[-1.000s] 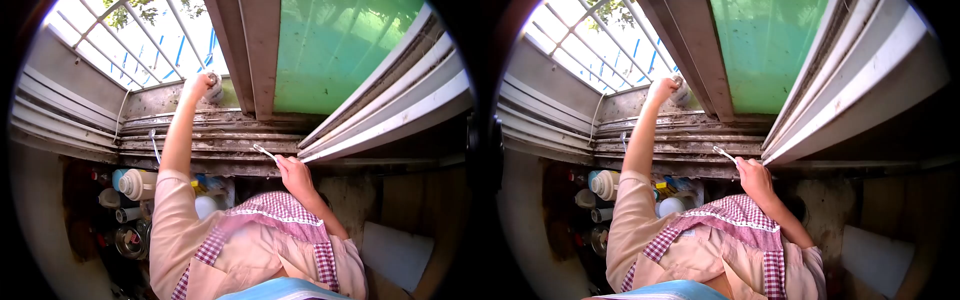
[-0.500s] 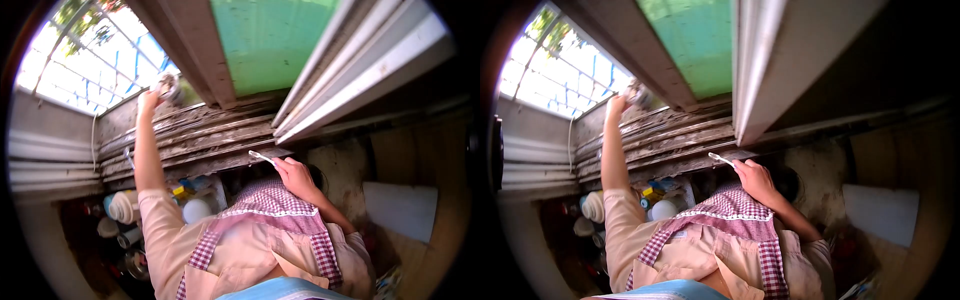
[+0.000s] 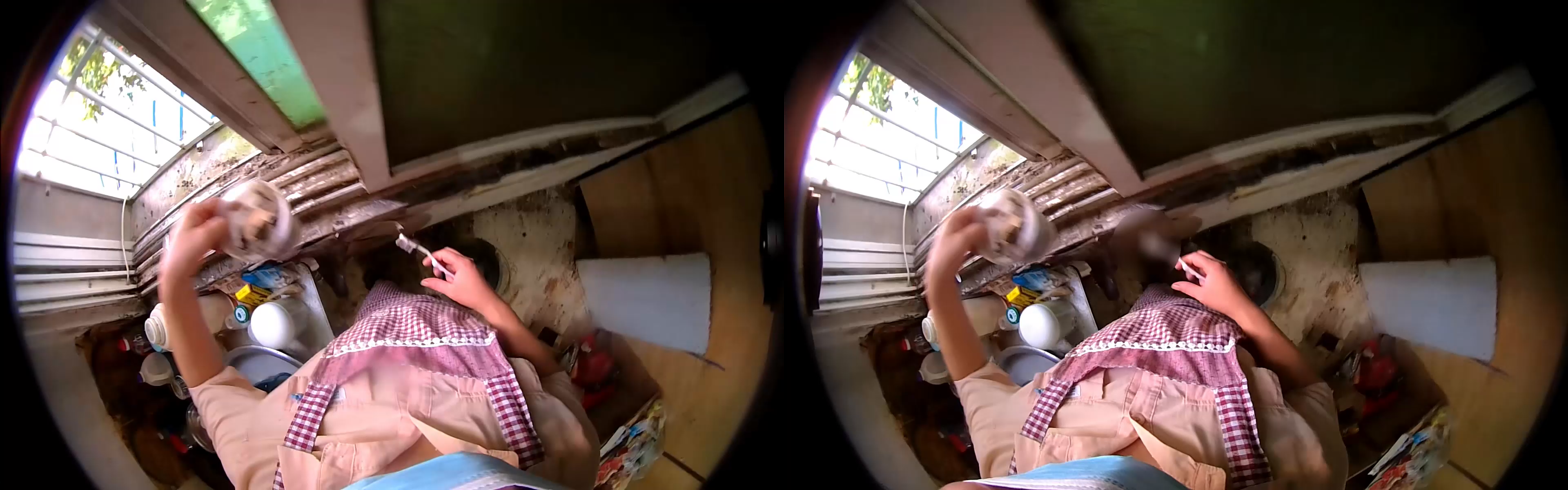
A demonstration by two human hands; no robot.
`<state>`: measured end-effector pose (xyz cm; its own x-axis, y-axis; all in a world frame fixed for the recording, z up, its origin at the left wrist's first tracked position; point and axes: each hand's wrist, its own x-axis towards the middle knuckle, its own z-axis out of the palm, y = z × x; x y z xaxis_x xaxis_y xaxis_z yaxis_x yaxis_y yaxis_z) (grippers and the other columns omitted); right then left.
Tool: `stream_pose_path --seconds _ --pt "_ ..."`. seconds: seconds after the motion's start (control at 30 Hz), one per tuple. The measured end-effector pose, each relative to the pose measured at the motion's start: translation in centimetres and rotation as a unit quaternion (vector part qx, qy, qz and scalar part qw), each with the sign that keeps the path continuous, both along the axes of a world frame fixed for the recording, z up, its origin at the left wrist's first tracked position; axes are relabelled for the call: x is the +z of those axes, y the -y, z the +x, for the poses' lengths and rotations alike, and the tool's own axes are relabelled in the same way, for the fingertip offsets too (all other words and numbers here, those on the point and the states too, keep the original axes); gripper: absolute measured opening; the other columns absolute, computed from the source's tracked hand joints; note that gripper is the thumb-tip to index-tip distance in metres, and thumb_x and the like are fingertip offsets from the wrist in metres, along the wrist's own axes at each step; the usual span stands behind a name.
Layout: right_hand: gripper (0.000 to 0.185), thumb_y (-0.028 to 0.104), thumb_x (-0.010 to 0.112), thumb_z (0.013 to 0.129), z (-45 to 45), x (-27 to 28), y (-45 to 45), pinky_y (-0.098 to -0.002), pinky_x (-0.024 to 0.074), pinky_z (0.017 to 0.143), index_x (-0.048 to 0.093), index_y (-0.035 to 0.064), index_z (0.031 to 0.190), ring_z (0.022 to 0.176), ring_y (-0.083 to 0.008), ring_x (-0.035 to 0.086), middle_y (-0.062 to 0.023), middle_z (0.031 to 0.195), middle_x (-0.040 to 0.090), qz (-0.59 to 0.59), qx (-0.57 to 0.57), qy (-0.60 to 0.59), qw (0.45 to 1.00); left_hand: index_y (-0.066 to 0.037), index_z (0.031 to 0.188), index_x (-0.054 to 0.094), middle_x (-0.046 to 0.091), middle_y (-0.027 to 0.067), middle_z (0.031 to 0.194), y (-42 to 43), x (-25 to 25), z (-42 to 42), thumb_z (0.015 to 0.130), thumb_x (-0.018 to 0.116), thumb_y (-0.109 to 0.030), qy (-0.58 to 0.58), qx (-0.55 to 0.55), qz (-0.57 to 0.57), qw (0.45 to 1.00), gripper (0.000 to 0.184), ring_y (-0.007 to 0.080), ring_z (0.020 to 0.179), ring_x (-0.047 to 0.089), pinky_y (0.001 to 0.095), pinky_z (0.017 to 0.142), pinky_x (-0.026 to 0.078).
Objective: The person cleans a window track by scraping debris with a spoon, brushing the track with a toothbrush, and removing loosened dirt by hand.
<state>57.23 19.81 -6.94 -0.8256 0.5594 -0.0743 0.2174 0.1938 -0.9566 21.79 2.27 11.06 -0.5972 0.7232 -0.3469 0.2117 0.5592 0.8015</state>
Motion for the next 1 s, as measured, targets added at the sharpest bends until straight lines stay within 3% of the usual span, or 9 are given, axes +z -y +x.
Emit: stream_pose_path --seconds 0.17,0.47,0.57,0.6,0.63,0.7,0.73,0.83,1.0 --pt "0.073 0.013 0.08 0.061 5.3 -3.1 0.2 -0.028 0.0365 0.091 0.043 0.0062 0.124 0.11 -0.0156 0.044 -0.0044 0.12 0.047 -0.119 -0.005 -0.134 0.984 0.002 0.092 0.062 0.058 -0.0004 0.069 -7.3 -10.2 13.8 0.077 0.052 -0.005 0.11 -0.193 -0.053 0.973 0.019 0.0075 0.059 0.052 0.0227 0.052 0.043" --pt "0.086 0.023 0.077 0.069 20.9 -12.2 3.7 -0.0413 0.0327 0.102 0.026 0.0026 0.135 0.122 -0.0281 0.039 -0.0178 0.129 0.042 -0.397 -0.187 -0.124 0.89 0.002 0.102 0.062 0.061 0.0046 0.077 -15.4 -28.2 30.5 0.085 0.055 -0.024 0.397 -0.353 -0.071 0.844 0.032 0.0098 0.059 0.056 0.0206 0.053 0.047" --pt "0.077 0.03 0.072 0.074 23.3 -11.6 3.6 -0.0384 0.043 0.091 0.03 0.0018 0.132 0.113 -0.0263 0.049 -0.0153 0.121 0.05 -0.453 -0.248 -0.032 0.856 0.005 0.109 0.056 0.06 0.0069 0.081 -17.2 -29.5 35.0 0.089 0.052 -0.042 0.437 -0.26 -0.244 0.826 0.052 0.0125 0.064 0.058 0.0211 0.055 0.05" --pt "0.068 0.039 0.066 0.078 23.7 -11.7 3.2 -0.0262 0.0482 0.067 0.037 0.0031 0.128 0.088 -0.0147 0.057 -0.0098 0.107 0.058 -0.46 -0.275 0.059 0.842 0.007 0.108 0.055 0.06 0.0083 0.081 -17.1 -31.4 36.1 0.088 0.048 -0.049 0.465 -0.183 -0.252 0.829 0.06 0.0139 0.066 0.059 0.0221 0.056 0.051" --pt "0.061 0.048 0.064 0.078 24.5 -14.4 2.8 -0.0185 0.0351 0.046 0.046 0.006 0.118 0.06 -0.0053 0.049 -0.0036 0.088 0.058 -0.53 -0.25 0.062 0.808 0.009 0.106 0.053 0.06 0.0097 0.08 -16.5 -34.4 37.0 0.087 0.043 -0.056 0.491 -0.102 -0.259 0.826 0.068 0.0153 0.068 0.059 0.0232 0.058 0.051" --pt "0.066 0.054 0.062 0.076 23.8 -17.4 1.2 -0.0172 0.0212 0.038 0.043 0.0053 0.117 0.043 -0.0049 0.031 -0.001 0.068 0.046 -0.592 -0.354 0.119 0.714 0.008 0.102 0.052 0.06 0.0143 0.088 -15.0 -38.8 38.1 0.087 0.041 -0.057 0.507 -0.035 -0.237 0.828 0.067 0.0186 0.073 0.059 0.0269 0.062 0.052" --pt "0.061 0.061 0.064 0.071 23.4 -19.1 0.3 -0.022 0.0207 0.034 0.051 0.0093 0.101 0.036 -0.0074 0.03 0.0002 0.056 0.044 -0.588 -0.387 0.198 0.682 0.008 0.102 0.052 0.06 0.0151 0.089 -14.4 -39.5 38.4 0.088 0.041 -0.056 0.505 -0.008 -0.232 0.831 0.066 0.0192 0.074 0.059 0.0278 0.063 0.052" --pt "0.071 0.064 0.064 0.067 23.0 -24.1 -1.7 -0.0196 0.0198 0.033 0.047 0.0083 0.108 0.034 -0.0076 0.025 0.0026 0.051 0.033 -0.608 -0.402 0.255 0.635 0.007 0.107 0.051 0.06 0.0162 0.091 -12.9 -38.9 38.2 0.09 0.04 -0.051 0.527 0.008 -0.204 0.825 0.061 0.0218 0.077 0.059 0.031 0.067 0.05" --pt "0.063 0.066 0.058 0.071 22.2 -26.3 -2.9 -0.0251 0.0216 0.027 0.049 0.0126 0.103 0.027 -0.0126 0.028 -0.0018 0.041 0.033 -0.614 -0.378 0.224 0.656 0.006 0.114 0.05 0.06 0.0154 0.09 -10.7 -37.6 34.5 0.092 0.041 -0.046 0.525 0.002 -0.183 0.831 0.057 0.0215 0.075 0.057 0.0302 0.067 0.049"
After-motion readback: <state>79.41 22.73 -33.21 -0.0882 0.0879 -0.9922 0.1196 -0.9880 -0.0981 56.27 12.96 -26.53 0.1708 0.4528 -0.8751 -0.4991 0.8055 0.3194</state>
